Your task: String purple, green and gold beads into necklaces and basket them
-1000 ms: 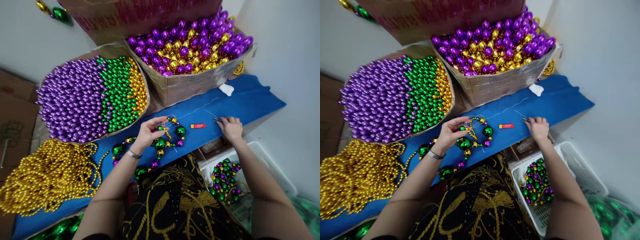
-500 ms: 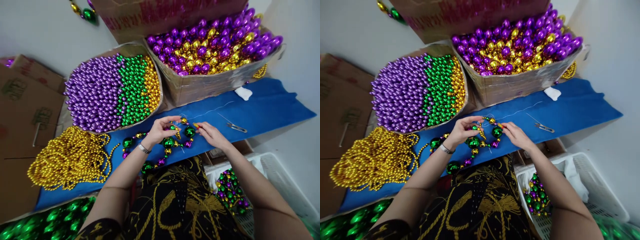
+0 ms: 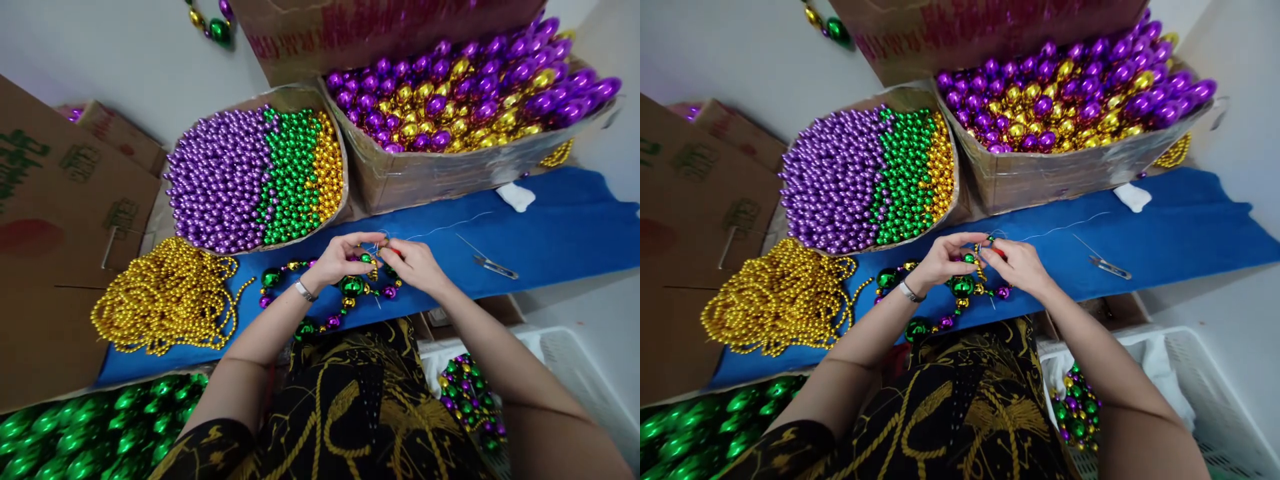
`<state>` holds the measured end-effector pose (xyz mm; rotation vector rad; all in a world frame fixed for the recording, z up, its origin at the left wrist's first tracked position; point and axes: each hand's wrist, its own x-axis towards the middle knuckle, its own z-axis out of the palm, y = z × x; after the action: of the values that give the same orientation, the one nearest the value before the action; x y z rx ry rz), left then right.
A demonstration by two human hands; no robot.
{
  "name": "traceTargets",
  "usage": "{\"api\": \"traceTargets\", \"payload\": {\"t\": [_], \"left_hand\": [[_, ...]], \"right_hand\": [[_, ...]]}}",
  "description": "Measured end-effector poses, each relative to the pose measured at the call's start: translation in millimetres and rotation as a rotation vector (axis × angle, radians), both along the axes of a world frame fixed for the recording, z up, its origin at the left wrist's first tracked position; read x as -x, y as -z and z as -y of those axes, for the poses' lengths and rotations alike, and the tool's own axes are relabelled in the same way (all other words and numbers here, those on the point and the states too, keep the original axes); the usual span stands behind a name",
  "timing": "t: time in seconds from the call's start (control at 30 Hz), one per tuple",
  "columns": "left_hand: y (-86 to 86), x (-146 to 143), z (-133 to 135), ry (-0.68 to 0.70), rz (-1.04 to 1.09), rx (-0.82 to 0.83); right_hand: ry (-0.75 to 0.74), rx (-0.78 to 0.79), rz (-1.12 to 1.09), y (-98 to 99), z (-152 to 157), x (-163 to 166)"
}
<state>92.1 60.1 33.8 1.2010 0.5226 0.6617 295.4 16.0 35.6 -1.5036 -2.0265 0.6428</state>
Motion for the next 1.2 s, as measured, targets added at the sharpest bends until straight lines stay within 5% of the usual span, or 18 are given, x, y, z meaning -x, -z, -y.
{"api": "traceTargets", "payload": {"t": [0.43,0.77,0.93,1.03,1.1,1.2], "left_hand": [[0.4,4,0,0.009,0.021,-0.006],[-10.8,4,4,0.018,-0.003,-0.037],[-38.2,6,9,-0.038,-0.04,-0.223],[-63.4,7,6,-0.109,-0.037,-0.338],[-83.7,7,2,-0.167,-0.032,-0.388],[-121.0,7,0,-0.261,-0.051,-0.494]], "right_hand": [[-0.09,-0.246,0.19,1.8,-3,-3],[-0.015,-0.253,0.149,7.5,11,-19],[0.4,-0.128,0.411,63.7,44,-72],[0.474,-0.096,0.614,86.9,58,-90],[0.456,-0.169,0.565,78.6,56,-85],[0.231,-0.293,0.26,32.4,35,-51]]}}
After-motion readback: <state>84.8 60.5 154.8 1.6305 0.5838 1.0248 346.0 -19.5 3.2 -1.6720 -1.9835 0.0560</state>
